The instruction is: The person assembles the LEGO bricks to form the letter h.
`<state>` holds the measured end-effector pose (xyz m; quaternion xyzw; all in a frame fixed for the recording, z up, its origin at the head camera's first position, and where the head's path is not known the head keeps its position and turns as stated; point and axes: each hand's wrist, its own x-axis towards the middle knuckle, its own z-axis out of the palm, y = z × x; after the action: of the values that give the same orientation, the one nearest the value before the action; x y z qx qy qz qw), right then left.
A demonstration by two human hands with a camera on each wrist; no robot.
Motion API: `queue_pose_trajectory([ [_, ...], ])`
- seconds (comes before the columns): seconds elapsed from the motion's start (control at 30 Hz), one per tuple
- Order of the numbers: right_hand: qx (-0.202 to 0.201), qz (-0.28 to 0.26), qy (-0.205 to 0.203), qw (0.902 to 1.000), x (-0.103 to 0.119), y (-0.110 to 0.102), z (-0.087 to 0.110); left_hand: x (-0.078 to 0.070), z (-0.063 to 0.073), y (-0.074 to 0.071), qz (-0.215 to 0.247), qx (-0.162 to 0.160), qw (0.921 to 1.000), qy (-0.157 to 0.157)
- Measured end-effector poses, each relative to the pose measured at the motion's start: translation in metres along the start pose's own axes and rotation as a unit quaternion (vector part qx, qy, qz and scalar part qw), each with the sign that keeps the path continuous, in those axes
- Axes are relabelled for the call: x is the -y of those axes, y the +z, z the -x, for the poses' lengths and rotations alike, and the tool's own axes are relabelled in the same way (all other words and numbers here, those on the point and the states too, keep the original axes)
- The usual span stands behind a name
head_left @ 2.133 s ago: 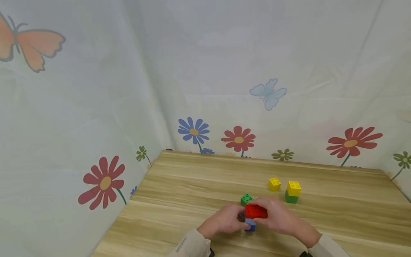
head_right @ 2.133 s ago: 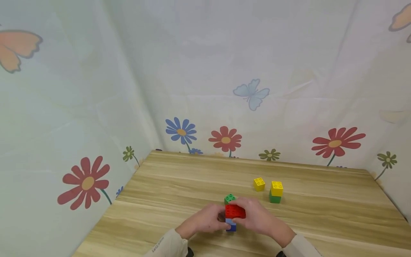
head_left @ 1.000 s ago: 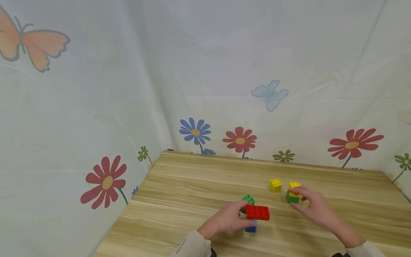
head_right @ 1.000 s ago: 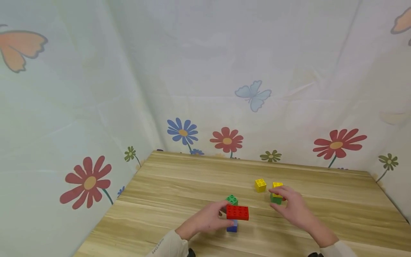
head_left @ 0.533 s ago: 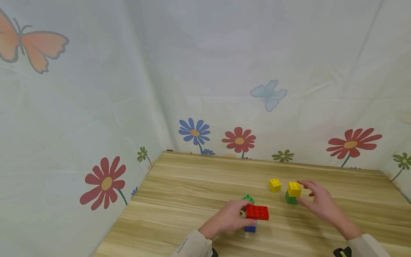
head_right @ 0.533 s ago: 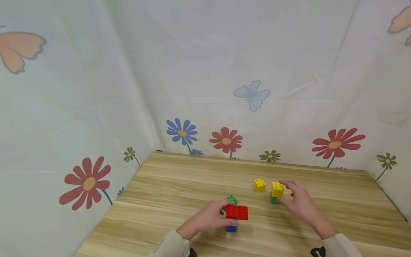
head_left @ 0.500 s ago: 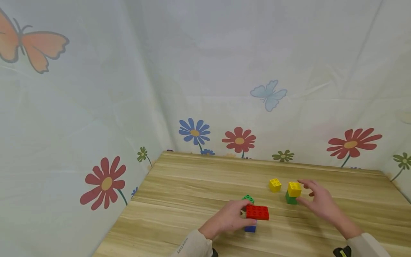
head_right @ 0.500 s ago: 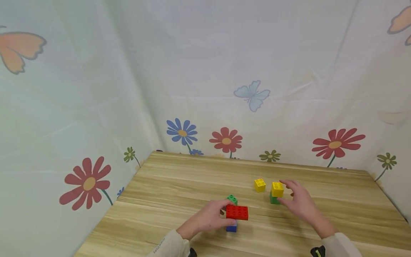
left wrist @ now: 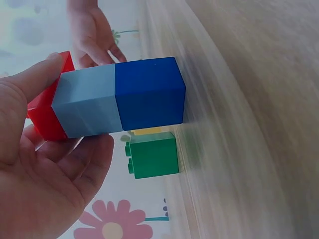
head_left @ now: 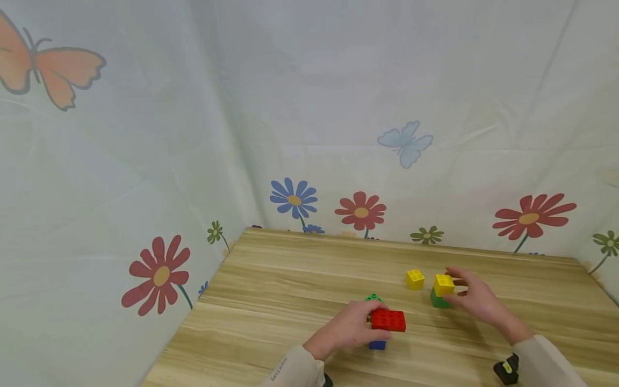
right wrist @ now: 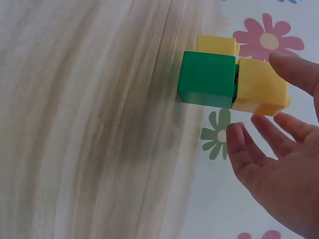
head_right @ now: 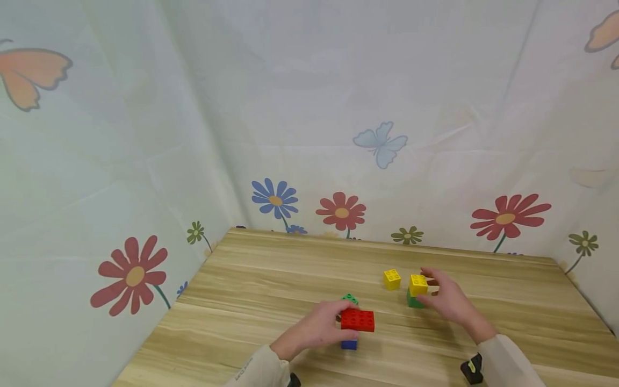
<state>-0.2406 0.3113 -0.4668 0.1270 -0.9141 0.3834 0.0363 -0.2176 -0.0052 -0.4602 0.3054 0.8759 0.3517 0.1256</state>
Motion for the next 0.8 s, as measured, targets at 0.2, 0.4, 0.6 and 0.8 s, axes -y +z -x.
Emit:
queue_pose_trajectory([
  [0.2,0.026,-0.022,0.022,0.9992,-0.001,0.0004,-0.0035,-0.0011,-0.001,0.0016,0.003,0.0,1.0,-0.005],
  [0.4,0.035,-0.018,0.031,0.9988,-0.0017,0.0026,-0.0053,-0.002,-0.0017,0.0021,0.005,0.002,0.9999,-0.009],
  [0.6,0.034,-0.023,0.023,0.9989,-0.007,0.0055,-0.0079,-0.0004,-0.0027,0.0031,0.005,0.009,0.9999,-0.007],
  [0.8,0.031,-0.014,0.02,0.9992,-0.0065,0.0069,-0.0086,0.0015,-0.0026,0.0031,0.0,0.012,0.9999,-0.005],
])
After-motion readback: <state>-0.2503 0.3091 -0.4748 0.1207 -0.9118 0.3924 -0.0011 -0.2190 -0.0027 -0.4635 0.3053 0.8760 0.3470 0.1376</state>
